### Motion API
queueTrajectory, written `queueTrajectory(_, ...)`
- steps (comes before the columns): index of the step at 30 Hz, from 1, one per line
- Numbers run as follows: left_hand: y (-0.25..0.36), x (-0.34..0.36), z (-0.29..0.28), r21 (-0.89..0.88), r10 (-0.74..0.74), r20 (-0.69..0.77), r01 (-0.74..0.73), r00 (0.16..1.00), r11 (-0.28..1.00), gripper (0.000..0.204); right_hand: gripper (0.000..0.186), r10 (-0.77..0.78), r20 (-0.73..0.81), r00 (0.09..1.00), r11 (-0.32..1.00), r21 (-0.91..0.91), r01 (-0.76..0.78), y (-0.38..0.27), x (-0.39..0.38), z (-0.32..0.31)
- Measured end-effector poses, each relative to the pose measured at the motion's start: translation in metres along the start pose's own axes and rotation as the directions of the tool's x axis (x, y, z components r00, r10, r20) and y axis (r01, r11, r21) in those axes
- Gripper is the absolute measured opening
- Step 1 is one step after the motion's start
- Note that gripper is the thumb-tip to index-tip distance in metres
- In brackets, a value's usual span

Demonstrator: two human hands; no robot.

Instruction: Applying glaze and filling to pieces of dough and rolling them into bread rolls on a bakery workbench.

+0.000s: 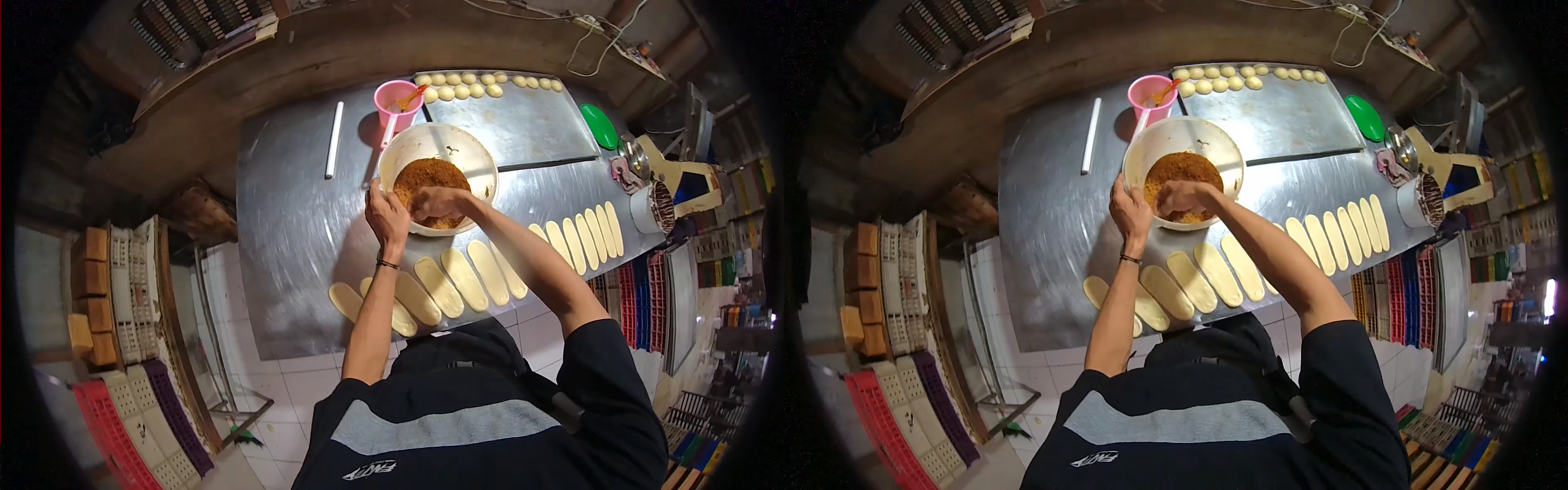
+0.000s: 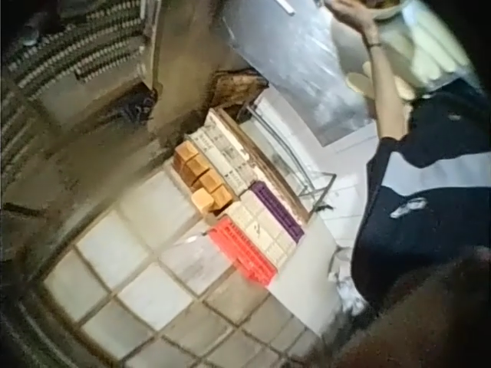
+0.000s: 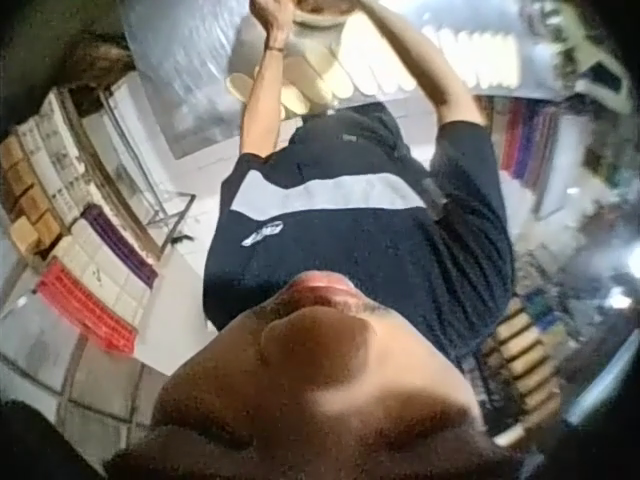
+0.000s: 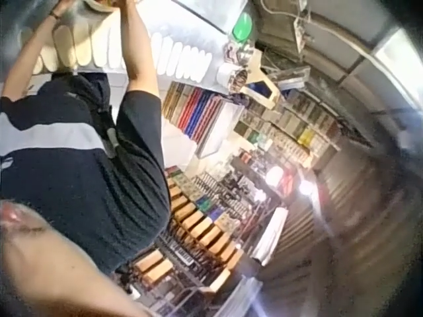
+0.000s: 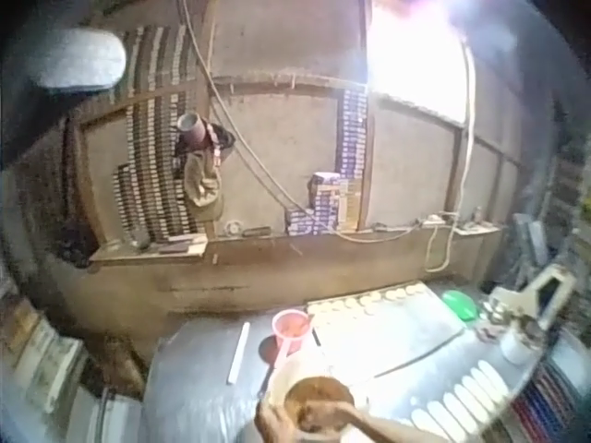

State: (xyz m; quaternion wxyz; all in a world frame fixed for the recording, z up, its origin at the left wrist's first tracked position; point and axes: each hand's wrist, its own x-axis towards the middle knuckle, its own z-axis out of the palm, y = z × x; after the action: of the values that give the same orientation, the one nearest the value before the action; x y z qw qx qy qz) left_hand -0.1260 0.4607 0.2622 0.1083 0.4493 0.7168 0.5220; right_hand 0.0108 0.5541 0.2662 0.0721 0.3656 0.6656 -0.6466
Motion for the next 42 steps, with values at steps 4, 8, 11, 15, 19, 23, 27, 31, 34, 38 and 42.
queueTrajectory(4,-0.012,0.007,-0.03,0.117,0.054,-0.064,-0.047,0.996,0.992,0.038,0.029,-0.228,-0.256,0.939,0.881,-0.466,0.087,-0.001,0.03,-0.007)
queueTrajectory(8,-0.026,0.006,-0.073,0.102,-0.063,-0.054,0.068,0.997,0.992,0.038,0.029,-0.331,-0.364,0.871,0.836,-0.542,0.091,-0.003,0.062,0.006)
queueTrajectory(11,-0.055,-0.001,-0.119,0.221,-0.018,-0.171,0.056,0.985,0.974,0.036,0.023,-0.465,-0.422,0.778,0.854,-0.444,0.269,-0.017,0.087,0.053)
queueTrajectory(15,-0.081,-0.004,-0.175,0.118,-0.149,-0.203,0.175,0.968,0.977,0.037,0.04,-0.568,-0.198,0.799,0.812,-0.293,0.505,-0.056,0.117,0.091)
queueTrajectory(19,-0.099,-0.021,-0.227,0.059,-0.227,-0.301,0.256,0.926,0.965,0.034,0.04,-0.351,-0.171,0.921,0.929,-0.188,0.319,-0.09,0.15,0.145)
queueTrajectory(23,-0.121,-0.038,-0.249,0.006,-0.274,-0.349,0.295,0.896,0.956,0.036,0.042,-0.227,0.135,0.964,0.971,-0.043,0.235,-0.079,0.217,0.18)
queueTrajectory(27,-0.131,-0.034,-0.261,-0.081,-0.249,-0.331,0.236,0.91,0.968,0.041,0.036,0.31,0.235,0.921,0.942,0.057,-0.331,-0.089,0.278,0.227)
queueTrajectory(31,-0.155,-0.014,-0.27,-0.112,-0.252,-0.395,0.227,0.883,0.968,0.042,0.032,-0.552,0.537,0.638,0.423,-0.479,0.769,-0.119,0.283,0.277)
queueTrajectory(34,-0.163,0.007,-0.262,-0.138,-0.235,-0.399,0.195,0.887,0.971,0.04,0.025,-0.113,0.03,0.993,0.983,-0.141,0.116,-0.146,0.259,0.288)
queueTrajectory(38,-0.157,0.039,-0.253,-0.119,-0.185,-0.404,0.149,0.896,0.982,0.037,0.011,-0.391,-0.136,0.91,0.92,-0.069,0.385,-0.185,0.226,0.266)
queueTrajectory(42,-0.176,0.066,-0.238,-0.079,-0.157,-0.375,0.138,0.913,0.987,0.044,0.01,-0.201,-0.238,0.95,0.602,0.735,0.311,-0.201,0.22,0.228)
